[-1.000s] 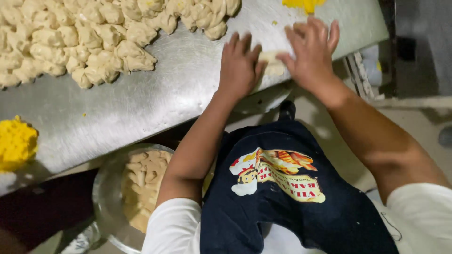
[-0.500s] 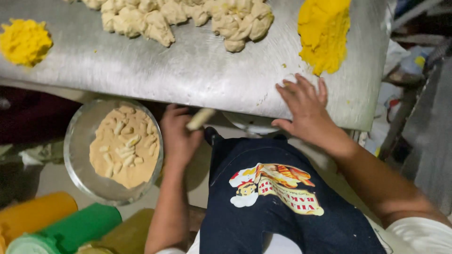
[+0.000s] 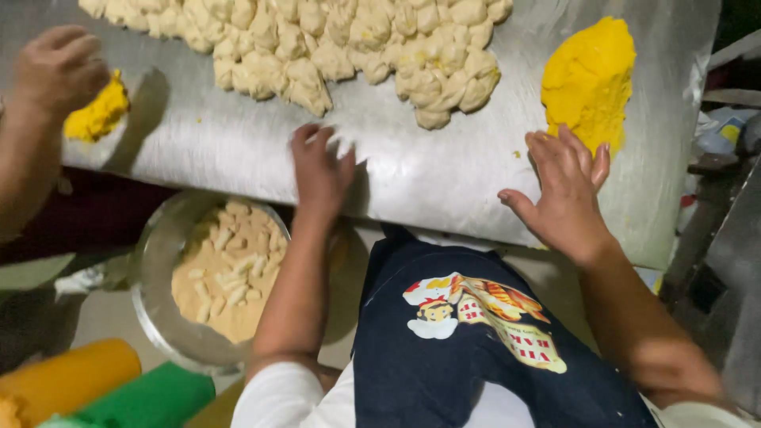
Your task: Filling and shaping small pieces of dough with a yellow paste on a bakery production table
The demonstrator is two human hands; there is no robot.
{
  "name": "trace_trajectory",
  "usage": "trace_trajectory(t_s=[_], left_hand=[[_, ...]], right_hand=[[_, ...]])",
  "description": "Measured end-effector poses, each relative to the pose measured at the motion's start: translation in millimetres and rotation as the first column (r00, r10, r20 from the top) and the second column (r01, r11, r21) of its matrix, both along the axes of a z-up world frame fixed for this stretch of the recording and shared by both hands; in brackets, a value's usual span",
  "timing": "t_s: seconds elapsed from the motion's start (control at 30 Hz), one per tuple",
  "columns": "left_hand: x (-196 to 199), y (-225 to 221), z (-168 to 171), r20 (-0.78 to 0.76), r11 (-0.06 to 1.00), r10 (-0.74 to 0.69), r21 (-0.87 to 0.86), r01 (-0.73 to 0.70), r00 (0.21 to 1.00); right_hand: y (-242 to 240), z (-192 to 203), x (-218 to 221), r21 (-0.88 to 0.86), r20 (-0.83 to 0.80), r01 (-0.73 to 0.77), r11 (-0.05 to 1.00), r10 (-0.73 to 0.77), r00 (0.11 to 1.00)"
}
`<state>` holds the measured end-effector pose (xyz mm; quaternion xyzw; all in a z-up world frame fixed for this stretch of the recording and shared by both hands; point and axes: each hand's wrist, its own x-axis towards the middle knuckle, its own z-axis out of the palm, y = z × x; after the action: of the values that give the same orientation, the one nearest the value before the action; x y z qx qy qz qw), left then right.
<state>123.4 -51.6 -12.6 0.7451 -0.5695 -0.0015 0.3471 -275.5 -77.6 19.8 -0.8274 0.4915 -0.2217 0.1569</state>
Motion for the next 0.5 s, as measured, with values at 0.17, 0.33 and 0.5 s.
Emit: trace_trajectory(t_s=[0.17,0.33,0.5], left_hand=[[-48,-128,40,-0.034,0.792,-0.609,0.015,0.61,0.792],[-69,-202,64,0.02,0.595,-0.785,0.302,0.745,0.619],[-76,-235,42,0.191,0.485,-0.874,0.364,0.795,0.446]], right_hand=[[13,7,23,-0.023,-0.106,0.198,0.98,-0.199,0.974],[38,12,35,-0.107,-0.157,0.39,0.915,-0.403,0.902],[69,-5,22,0.043,-0.22,0.523,0.852,-0.502,0.836]])
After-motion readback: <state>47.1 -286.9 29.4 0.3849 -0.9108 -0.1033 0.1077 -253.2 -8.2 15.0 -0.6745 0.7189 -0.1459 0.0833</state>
